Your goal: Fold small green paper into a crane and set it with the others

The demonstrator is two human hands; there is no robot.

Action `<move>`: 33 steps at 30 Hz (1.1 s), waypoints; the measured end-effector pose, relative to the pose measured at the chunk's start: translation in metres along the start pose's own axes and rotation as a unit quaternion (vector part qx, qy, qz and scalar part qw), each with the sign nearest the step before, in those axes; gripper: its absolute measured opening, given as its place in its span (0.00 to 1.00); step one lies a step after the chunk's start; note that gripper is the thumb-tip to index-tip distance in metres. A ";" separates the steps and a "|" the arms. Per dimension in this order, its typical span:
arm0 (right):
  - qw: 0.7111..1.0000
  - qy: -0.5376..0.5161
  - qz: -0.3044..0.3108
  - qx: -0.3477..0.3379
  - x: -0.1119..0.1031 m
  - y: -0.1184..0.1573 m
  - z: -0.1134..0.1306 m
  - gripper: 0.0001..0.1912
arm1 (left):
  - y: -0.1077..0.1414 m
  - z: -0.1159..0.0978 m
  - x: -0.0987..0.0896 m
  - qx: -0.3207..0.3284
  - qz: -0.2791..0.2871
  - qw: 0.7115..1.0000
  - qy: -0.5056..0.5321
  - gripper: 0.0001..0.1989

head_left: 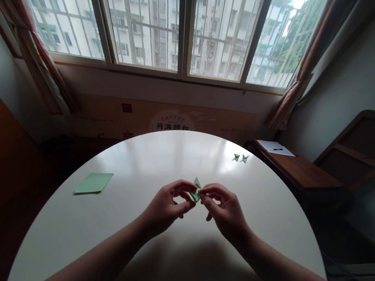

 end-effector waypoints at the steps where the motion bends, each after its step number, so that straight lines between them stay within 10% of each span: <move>1: 1.000 -0.002 0.001 -0.001 0.000 0.000 0.000 0.08 | 0.000 0.000 0.000 0.001 -0.003 1.000 -0.002 0.13; 33: 0.999 -0.002 0.006 0.052 0.002 0.001 0.001 0.11 | 0.004 -0.008 0.004 0.004 -0.047 0.999 -0.027 0.14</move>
Point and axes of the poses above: each hand's wrist, its own y-axis away from the middle knuckle, its own x-axis out of the palm, z = x × y, the point moved 3 cm from there along -y, towards the middle knuckle, and after that the axes turned 14 degrees about -z, right-handed, at the moved point
